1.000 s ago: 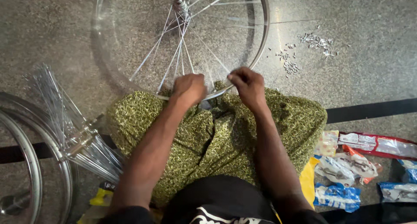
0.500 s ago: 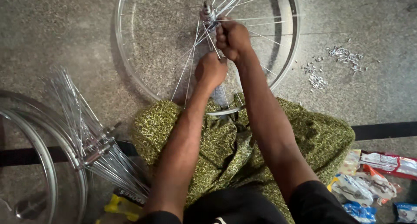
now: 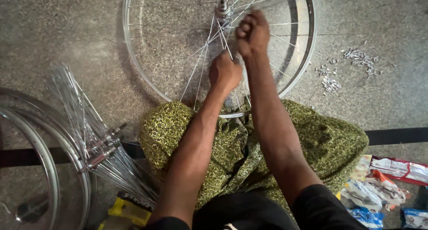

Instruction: The person threads metal spokes through a hub and into a rim, then screws small nipples onto the ends of the spokes by hand while rotating the wheel.

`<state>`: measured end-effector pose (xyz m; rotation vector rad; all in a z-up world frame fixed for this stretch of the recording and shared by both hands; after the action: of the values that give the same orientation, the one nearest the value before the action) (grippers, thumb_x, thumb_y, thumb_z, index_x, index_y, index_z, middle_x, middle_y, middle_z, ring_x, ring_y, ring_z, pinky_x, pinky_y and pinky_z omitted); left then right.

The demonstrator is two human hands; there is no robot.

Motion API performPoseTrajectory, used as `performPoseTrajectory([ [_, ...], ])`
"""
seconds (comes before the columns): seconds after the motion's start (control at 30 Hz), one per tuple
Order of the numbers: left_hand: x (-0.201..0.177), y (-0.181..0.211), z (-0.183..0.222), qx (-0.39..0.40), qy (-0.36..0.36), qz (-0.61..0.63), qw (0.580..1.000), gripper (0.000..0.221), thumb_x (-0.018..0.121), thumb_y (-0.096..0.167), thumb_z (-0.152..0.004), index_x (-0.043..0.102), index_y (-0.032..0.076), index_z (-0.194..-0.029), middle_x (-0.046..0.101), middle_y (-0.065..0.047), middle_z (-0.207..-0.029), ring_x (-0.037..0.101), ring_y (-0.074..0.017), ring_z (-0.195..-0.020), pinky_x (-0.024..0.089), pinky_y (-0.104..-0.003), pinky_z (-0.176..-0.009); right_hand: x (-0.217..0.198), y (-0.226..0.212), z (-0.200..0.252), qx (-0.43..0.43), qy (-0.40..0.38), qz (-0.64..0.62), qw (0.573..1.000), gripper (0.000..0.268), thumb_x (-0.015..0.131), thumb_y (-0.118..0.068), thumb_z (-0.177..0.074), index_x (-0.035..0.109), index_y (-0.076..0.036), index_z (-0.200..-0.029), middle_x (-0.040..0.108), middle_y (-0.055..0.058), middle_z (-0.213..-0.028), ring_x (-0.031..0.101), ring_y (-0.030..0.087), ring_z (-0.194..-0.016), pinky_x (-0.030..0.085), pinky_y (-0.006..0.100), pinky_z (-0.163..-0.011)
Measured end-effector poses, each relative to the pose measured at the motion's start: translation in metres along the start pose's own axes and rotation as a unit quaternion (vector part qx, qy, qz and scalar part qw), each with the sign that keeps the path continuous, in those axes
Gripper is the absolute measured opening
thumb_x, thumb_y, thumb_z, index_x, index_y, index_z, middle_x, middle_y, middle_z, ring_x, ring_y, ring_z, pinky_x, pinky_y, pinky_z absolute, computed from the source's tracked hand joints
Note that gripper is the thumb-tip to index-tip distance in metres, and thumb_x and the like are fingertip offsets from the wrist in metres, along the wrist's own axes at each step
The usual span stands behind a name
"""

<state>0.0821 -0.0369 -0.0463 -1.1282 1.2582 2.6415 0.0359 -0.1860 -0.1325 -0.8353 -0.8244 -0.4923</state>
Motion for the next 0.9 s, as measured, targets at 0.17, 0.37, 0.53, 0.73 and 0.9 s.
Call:
performPoseTrajectory([
  [0.17, -0.003, 0.005, -0.002, 0.012, 0.049, 0.031, 0.998, 0.029, 0.065, 0.029, -0.09, 0.067, 0.003, -0.103, 0.072, -0.024, -0.104, 0.069, -0.0444, -0.101, 0.053, -0.053, -0.087, -0.026, -0.053, 0.036, -0.08, 0.051, 0.069, 0.993, 0.01, 0.065, -0.018, -0.099, 0.058, -0.011, -0.096, 0.048, -0.001, -0.069, 0.044, 0.011, -0.056, 0.033, 0.028, -0.047],
  [0.37, -0.004, 0.001, 0.0, -0.004, 0.075, 0.054, 0.996, 0.024, 0.064, 0.024, -0.086, 0.067, 0.004, -0.099, 0.074, -0.022, -0.099, 0.071, -0.0423, -0.095, 0.054, -0.052, -0.082, -0.007, -0.024, 0.036, 0.131, -0.017, 0.142, 0.981, 0.013, 0.056, -0.022, -0.103, 0.062, -0.011, -0.106, 0.047, -0.002, -0.068, 0.039, 0.009, -0.054, 0.03, 0.024, -0.046],
  [0.53, -0.006, -0.004, 0.001, 0.013, 0.12, 0.057, 0.991, 0.022, 0.062, 0.02, -0.086, 0.068, 0.004, -0.1, 0.073, -0.024, -0.099, 0.07, -0.0444, -0.096, 0.054, -0.053, -0.083, 0.014, 0.005, 0.001, 0.189, -0.046, 0.051, 0.98, 0.016, 0.05, -0.022, -0.107, 0.053, -0.008, -0.101, 0.05, 0.002, -0.072, 0.04, 0.012, -0.056, 0.031, 0.025, -0.048],
  [0.73, -0.003, 0.0, -0.007, 0.008, 0.12, 0.069, 0.99, 0.026, 0.063, 0.024, -0.088, 0.068, 0.002, -0.1, 0.073, -0.025, -0.099, 0.071, -0.0444, -0.095, 0.055, -0.052, -0.083, 0.002, -0.002, -0.032, 0.078, -0.005, 0.015, 0.997, 0.016, 0.058, -0.012, -0.105, 0.051, -0.01, -0.091, 0.048, 0.002, -0.069, 0.039, 0.013, -0.055, 0.03, 0.027, -0.046],
  [0.9, -0.008, 0.005, -0.007, -0.011, 0.109, 0.111, 0.988, 0.043, 0.062, 0.045, -0.092, 0.07, 0.003, -0.1, 0.076, -0.022, -0.099, 0.073, -0.041, -0.093, 0.055, -0.051, -0.083, -0.026, -0.055, 0.065, -0.115, 0.085, 0.012, 0.99, 0.013, 0.06, -0.016, -0.102, 0.057, -0.01, -0.091, 0.047, -0.001, -0.067, 0.037, 0.011, -0.053, 0.03, 0.028, -0.046],
])
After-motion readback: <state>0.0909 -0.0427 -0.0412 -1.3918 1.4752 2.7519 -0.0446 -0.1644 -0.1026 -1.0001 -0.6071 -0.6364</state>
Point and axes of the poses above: each hand's wrist, its own z-axis away from the middle knuckle, its own x-axis out of the palm, y = z × x, the point moved 4 cm from there along -z, towards the middle knuckle
